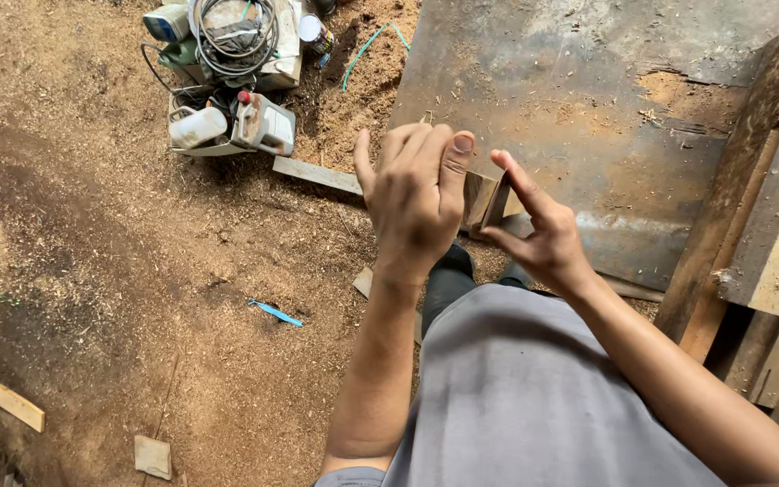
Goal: The person sands a piece of wood using a piece of sandpaper.
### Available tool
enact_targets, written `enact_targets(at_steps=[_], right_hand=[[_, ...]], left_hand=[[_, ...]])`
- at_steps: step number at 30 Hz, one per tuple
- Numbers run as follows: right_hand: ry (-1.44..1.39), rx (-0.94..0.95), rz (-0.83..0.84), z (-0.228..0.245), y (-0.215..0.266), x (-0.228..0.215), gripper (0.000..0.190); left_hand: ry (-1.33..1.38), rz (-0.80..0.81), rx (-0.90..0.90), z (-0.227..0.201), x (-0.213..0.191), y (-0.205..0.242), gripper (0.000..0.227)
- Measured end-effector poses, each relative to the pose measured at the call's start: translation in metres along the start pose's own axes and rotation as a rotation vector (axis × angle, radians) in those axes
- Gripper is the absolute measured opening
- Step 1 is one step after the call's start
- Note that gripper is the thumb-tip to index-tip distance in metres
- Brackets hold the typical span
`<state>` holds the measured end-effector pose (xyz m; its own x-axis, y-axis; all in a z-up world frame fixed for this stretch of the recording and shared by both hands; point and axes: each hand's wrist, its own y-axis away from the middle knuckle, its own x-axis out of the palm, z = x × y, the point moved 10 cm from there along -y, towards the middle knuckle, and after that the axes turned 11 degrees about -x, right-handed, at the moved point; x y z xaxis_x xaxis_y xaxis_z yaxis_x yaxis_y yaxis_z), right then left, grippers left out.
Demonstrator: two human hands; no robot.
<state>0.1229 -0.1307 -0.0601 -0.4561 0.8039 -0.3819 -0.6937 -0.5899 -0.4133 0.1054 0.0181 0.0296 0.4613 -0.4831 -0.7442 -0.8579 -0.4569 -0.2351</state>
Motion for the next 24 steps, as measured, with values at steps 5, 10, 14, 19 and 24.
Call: enact_targets(at_steps=[5,10,14,19,24], right_hand=[[-0.07,-0.078,-0.023,0.01,-0.002,-0.005,0.097],[-0.057,-0.004,0.013,0.003,-0.001,-0.011,0.091],[-0.076,-0.112,-0.007,0.028,0.007,-0.016,0.091],[-0.097,0.023,0.054,-0.001,-0.001,-0.008,0.089],[-0.068,-0.136,0.056,0.033,0.005,-0.011,0.092]], left_hand=[[-0.082,0.077,0.047,-0.016,0.006,0.002,0.038],[-0.119,0.118,0.02,-0.015,0.014,-0.001,0.037],[-0.104,0.086,0.034,-0.02,0.013,0.007,0.036],[-0.079,0.046,0.003,-0.018,0.008,0.005,0.036],[-0.07,0.071,-0.057,-0.003,0.013,-0.001,0.037]])
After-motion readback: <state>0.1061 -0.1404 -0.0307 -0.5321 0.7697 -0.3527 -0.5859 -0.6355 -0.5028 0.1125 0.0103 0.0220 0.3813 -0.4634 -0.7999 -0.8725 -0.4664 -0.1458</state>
